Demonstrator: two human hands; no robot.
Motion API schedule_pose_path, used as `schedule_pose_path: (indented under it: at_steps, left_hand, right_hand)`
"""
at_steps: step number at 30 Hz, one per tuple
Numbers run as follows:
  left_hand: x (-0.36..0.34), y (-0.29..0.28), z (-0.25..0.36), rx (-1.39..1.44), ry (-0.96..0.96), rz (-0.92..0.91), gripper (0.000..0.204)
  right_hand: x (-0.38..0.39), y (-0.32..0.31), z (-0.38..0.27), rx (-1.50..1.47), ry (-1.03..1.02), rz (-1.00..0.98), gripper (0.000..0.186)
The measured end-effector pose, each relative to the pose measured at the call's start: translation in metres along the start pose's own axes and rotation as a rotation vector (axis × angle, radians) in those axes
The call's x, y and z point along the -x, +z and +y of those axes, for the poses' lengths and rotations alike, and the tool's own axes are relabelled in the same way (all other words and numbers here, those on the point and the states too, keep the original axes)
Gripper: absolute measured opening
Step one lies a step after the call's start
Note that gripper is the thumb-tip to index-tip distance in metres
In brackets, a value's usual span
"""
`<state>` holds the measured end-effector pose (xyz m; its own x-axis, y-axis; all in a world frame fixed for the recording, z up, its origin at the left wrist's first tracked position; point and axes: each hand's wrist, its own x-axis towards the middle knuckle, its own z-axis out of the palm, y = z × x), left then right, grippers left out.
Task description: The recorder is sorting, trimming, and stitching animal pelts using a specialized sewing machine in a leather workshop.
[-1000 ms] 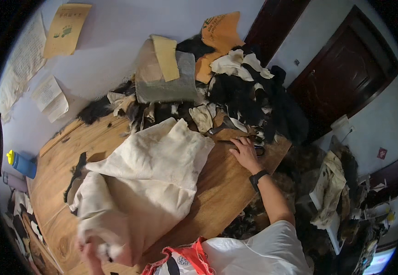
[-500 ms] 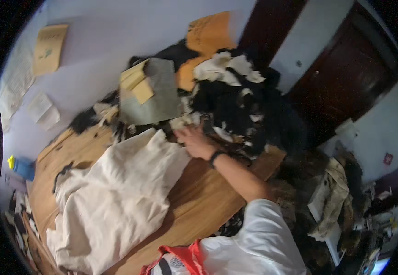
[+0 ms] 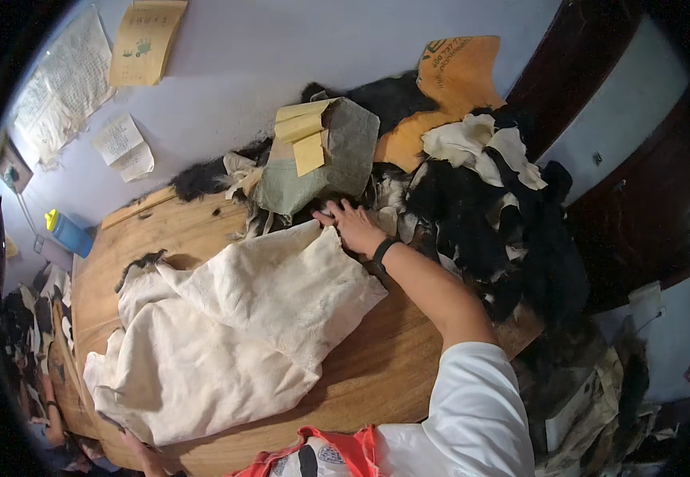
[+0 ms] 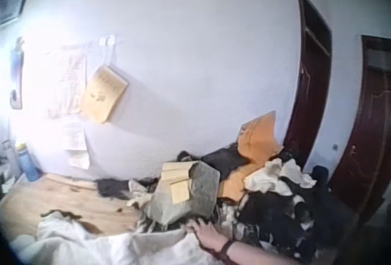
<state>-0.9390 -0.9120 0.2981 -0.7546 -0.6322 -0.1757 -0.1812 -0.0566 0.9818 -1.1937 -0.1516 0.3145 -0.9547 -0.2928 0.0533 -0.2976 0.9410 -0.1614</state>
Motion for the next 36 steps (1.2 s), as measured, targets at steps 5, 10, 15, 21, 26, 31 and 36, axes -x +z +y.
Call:
schedule_pose_path:
  at_steps: [5, 10, 15, 21, 26, 31, 36]
  left_hand:
    - [0.022, 0.0, 0.021, -0.02, -0.091, -0.04, 0.043]
    - [0.001, -0.05, 0.016, 0.277, -0.145, -0.187, 0.039]
    - [0.011, -0.08, 0.051, 0.513, -0.236, 0.048, 0.04]
    - [0.052, -0.032, 0.053, 0.538, -0.307, -0.229, 0.054]
    - [0.043, -0.022, 0.048, 0.034, -0.242, -0.374, 0.053]
    - [0.001, -0.047, 0.128, 0.475, 0.043, -0.31, 0.041]
    - [-0.063, -0.102, 0.139, 0.804, 0.083, -0.571, 0.056]
  right_hand:
    - [-0.022, -0.007, 0.034, 0.021, 0.064, -0.062, 0.053]
    - [-0.048, -0.007, 0.052, -0.125, 0.095, 0.159, 0.045]
    - [-0.001, -0.048, -0.008, -0.279, 0.513, 0.021, 0.047]
    - [0.14, -0.062, -0.032, -0.638, 0.731, -0.378, 0.032]
    - [0.179, -0.102, -0.103, -1.018, 0.425, -0.513, 0.02]
    - [0.193, -0.166, -0.131, -1.348, 0.429, 0.4, 0.027]
    - [0.206, -0.127, -0.096, -1.949, 0.173, 0.541, 0.087]
